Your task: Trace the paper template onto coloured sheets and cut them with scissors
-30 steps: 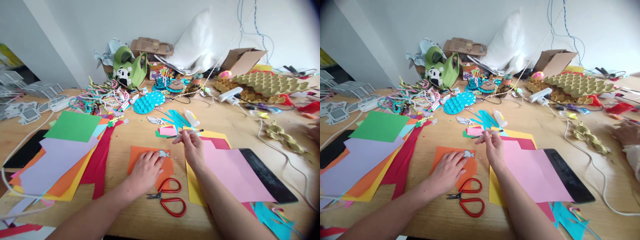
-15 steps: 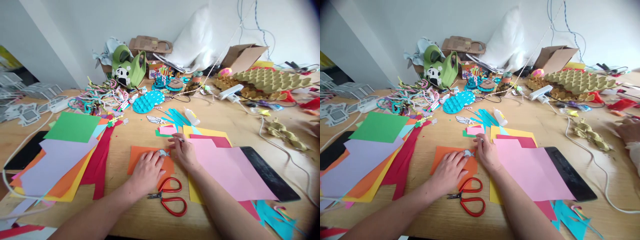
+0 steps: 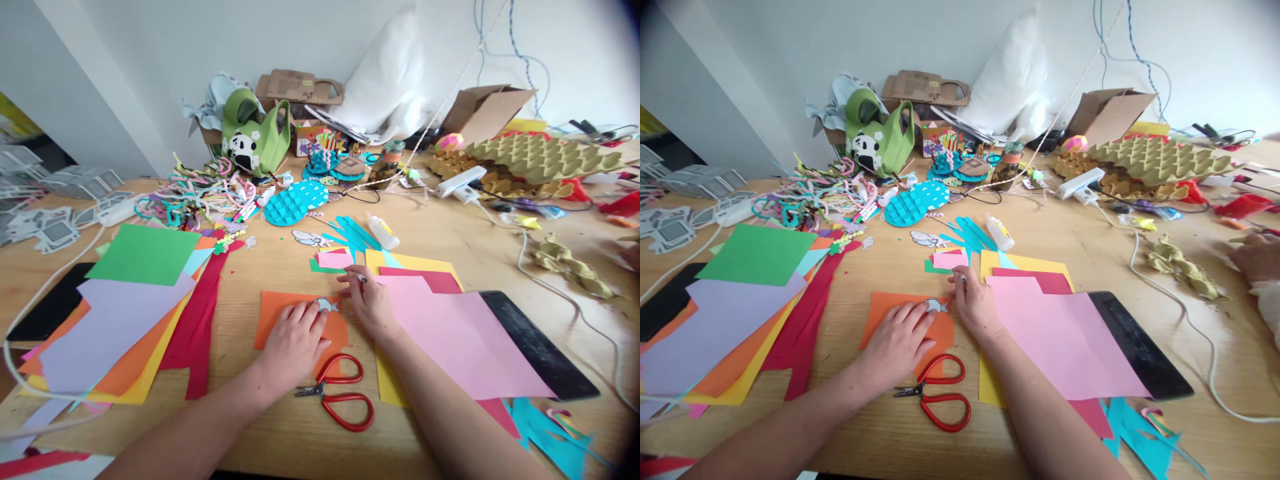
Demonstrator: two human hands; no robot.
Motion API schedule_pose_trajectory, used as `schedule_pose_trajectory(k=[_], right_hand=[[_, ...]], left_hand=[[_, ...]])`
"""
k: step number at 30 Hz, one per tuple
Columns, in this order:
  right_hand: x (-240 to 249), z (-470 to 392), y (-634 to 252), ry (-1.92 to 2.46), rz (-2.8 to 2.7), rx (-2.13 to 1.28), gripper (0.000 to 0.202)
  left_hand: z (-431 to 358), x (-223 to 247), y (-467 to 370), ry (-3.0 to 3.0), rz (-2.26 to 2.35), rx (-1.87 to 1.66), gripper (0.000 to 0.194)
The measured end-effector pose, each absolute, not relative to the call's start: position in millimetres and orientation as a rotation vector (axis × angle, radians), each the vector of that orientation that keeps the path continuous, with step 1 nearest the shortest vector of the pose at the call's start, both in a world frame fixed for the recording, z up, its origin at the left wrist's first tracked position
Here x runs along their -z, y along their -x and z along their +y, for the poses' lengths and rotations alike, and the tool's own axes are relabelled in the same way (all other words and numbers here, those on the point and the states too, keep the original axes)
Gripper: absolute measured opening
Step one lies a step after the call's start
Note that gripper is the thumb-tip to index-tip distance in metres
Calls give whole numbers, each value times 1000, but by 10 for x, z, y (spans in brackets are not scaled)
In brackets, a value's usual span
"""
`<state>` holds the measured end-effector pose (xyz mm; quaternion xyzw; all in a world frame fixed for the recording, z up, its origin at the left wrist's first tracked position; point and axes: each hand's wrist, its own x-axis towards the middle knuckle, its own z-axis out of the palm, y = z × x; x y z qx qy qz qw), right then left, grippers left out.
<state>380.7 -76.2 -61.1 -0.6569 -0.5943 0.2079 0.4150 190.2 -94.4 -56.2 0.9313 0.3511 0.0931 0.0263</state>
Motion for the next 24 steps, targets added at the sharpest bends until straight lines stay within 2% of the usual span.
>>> schedule_pose_trajectory(k=[11,17,24], right_hand=[[610,-763,-3794,1625,-1428,-543,35],[549,-798,-3749,1415,-1227,-618,38],[508,-826,-3659,1257,-1292,-733,32]], left_hand=[[-942,563,-1901,-2871,1082,-295,43],[-948,559,-1911,-2861,1089,-279,45],[-961,544,-1924,-2856,1096,-271,48]])
